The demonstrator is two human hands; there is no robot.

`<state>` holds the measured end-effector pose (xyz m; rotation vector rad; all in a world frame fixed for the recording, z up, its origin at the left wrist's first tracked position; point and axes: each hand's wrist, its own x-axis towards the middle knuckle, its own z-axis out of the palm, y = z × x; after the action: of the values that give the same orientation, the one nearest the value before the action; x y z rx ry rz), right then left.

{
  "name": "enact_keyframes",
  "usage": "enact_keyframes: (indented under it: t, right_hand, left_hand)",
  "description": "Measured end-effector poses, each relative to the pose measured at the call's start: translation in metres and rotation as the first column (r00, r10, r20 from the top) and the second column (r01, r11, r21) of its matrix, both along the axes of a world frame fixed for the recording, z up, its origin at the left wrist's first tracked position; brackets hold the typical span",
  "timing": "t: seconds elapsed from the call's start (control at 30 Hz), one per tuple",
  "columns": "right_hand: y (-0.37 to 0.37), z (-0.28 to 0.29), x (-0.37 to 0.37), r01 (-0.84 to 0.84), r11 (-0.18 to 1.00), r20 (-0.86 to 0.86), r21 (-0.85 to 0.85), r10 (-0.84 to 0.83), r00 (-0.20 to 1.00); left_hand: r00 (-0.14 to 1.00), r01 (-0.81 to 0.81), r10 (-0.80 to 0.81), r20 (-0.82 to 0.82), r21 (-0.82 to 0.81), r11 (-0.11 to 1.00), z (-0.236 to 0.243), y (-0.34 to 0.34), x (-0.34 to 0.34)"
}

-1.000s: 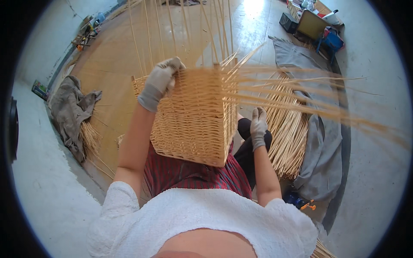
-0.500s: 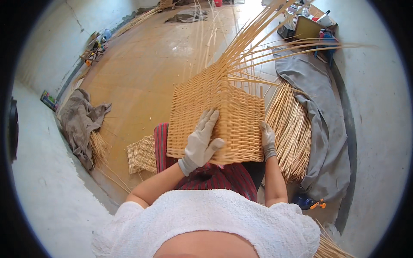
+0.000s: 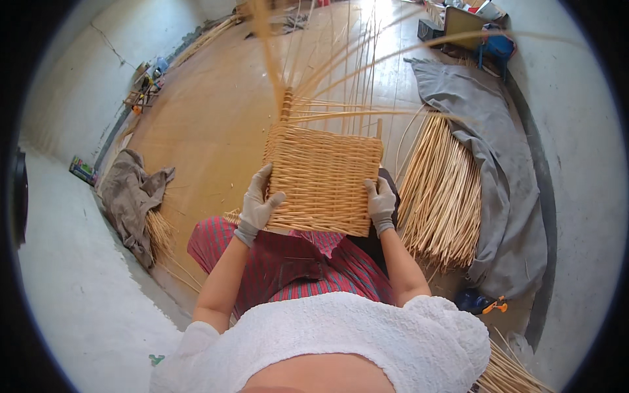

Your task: The person sits on the floor weaving a basket by hand, interlacing thin bamboo strips through a vertical frame. They periodically pause to select new strips from a nearby pile and continue the weaving process.

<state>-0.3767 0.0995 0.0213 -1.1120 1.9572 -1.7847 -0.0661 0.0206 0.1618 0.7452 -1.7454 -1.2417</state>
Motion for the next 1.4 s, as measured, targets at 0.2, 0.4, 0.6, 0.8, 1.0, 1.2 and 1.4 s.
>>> enact_keyframes:
  t: [0.2,0.4,0.6,0.8,1.0,1.2,1.4]
  right_hand:
    - [-0.032,-0.004,0.022,-0.125,0.891,-0.234,0.436,0.246,0.941]
    - [-0.063,-0.040,0.040,-0.131,0.663,-0.161,0.737,0.360,0.919]
    - [-0.078,-0.017,0.043,-0.116,0.510,-0.131,0.852,0.423,0.897]
    - [-0.056,-0.044,0.067,-0.084,0.957,-0.461,0.278,0.210,0.862]
    - [-0.100,-0.016,0.040,0.026,0.966,-0.554,0.257,0.125,0.823]
    - [-0.143,0.034,0.028,-0.063,0.699,-0.492,0.712,0.561,0.666]
    - [-0.098,0.030,0.032,-0.294,0.739,-0.330,0.606,0.570,0.753]
  left_hand:
    - [0.918,-0.171,0.179,0.354,-0.055,0.984,-0.116,-0.031,0.046]
    - [0.169,0.225,0.061,0.984,-0.099,0.969,-0.149,0.016,-0.013]
    - [0.153,0.281,0.098,0.983,-0.138,0.950,-0.145,0.013,-0.001]
    - [0.101,0.322,0.103,0.990,-0.131,0.938,-0.154,0.028,0.007]
    - [0.095,0.346,0.074,0.993,-0.103,0.933,-0.160,0.044,0.006]
    - [0.133,0.316,-0.045,0.990,0.000,0.949,-0.149,0.069,0.017]
    - [0.671,-0.261,0.347,0.655,-0.230,0.938,-0.174,0.019,0.042]
